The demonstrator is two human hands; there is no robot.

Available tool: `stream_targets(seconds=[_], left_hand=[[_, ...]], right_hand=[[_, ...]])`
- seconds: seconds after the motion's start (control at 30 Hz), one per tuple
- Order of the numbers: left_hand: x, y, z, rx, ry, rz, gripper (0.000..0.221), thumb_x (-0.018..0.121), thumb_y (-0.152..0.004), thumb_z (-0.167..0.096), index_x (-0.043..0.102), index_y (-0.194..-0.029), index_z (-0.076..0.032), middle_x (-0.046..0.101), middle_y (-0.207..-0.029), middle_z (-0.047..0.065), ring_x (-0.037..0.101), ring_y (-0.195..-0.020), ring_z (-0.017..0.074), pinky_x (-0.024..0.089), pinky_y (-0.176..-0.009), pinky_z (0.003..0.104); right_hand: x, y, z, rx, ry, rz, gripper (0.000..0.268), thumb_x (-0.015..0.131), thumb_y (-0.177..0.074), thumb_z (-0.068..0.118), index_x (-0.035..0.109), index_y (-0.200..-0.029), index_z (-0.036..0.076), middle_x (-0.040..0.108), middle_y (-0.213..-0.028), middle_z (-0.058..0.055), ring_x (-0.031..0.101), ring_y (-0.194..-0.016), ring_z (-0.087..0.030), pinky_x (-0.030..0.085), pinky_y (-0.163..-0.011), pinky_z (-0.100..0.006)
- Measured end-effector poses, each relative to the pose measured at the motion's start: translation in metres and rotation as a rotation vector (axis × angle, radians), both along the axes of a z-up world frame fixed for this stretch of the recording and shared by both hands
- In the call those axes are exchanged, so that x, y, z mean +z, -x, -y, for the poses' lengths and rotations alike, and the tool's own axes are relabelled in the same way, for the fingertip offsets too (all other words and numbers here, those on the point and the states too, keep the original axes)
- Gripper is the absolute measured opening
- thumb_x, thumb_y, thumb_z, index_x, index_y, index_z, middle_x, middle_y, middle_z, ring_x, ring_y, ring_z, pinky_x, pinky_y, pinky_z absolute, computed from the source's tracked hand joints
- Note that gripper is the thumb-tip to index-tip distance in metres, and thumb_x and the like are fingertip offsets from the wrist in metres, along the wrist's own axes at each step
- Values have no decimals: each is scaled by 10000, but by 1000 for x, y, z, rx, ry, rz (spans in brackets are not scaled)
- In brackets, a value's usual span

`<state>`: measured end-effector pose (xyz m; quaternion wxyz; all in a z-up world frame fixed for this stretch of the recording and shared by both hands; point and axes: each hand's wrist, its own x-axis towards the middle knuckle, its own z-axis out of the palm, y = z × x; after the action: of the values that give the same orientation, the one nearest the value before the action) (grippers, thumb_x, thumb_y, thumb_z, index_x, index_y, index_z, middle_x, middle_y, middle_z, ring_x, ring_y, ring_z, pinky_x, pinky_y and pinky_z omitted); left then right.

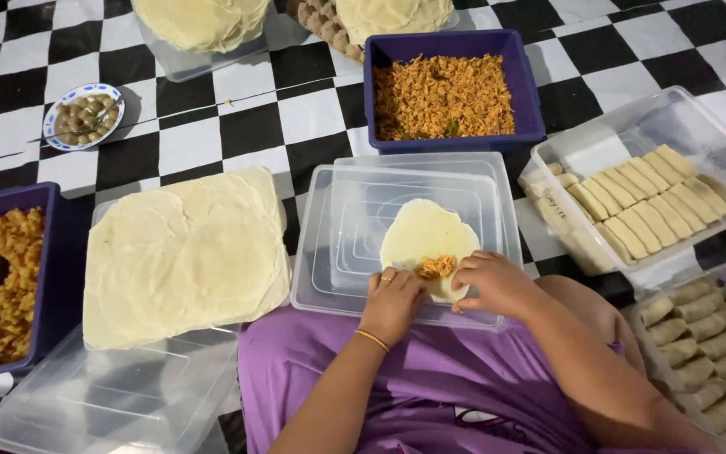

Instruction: Assembling spring rolls by placing filling on wrappers and rolling them into cylinders

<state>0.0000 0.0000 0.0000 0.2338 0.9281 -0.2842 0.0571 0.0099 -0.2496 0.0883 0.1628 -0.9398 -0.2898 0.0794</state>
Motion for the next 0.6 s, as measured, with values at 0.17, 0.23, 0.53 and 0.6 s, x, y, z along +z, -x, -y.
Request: stream_targets(seconds=[0.17, 0.23, 0.53, 0.6], left_hand=[[5, -21, 4, 165, 140, -94, 87, 658, -952, -354, 645, -996, -281, 665, -930, -76, 586, -1043, 174, 364, -971, 397], [6, -31, 4, 229, 134, -93, 81, 666, -954, -356, 650, -987, -283, 686, -917, -85, 596, -1034, 157, 357, -975, 393], [1, -44, -11, 341, -13, -34, 67, 707, -883, -389, 700, -926, -338, 584, -940, -81, 560, -1058, 192, 378, -936, 409], [11, -38, -26, 318, 20, -84, 82, 708, -893, -391, 702, -956, -338, 607, -951, -83, 606, -1028, 211, 417, -913, 414]], right_hand=[[-2, -15, 3, -93, -69, 31, 128, 772, -807, 317, 703, -777, 214, 711, -833, 47, 671, -923, -198, 525, -863, -377], [-3, -24, -1, -142, -131, 30, 89, 754, -809, 251, 696, -782, 190, 723, -786, 7, 698, -883, -231, 550, -848, -388], [-21, -19, -37, -119, -167, 189, 172, 644, -896, 92, 757, -1022, 122, 722, -1118, -45, 666, -1089, -269, 556, -919, -385], [-27, -14, -43, 95, -98, 260, 244, 606, -888, 102, 713, -1106, 121, 682, -1182, -48, 609, -1168, -262, 509, -1005, -376]])
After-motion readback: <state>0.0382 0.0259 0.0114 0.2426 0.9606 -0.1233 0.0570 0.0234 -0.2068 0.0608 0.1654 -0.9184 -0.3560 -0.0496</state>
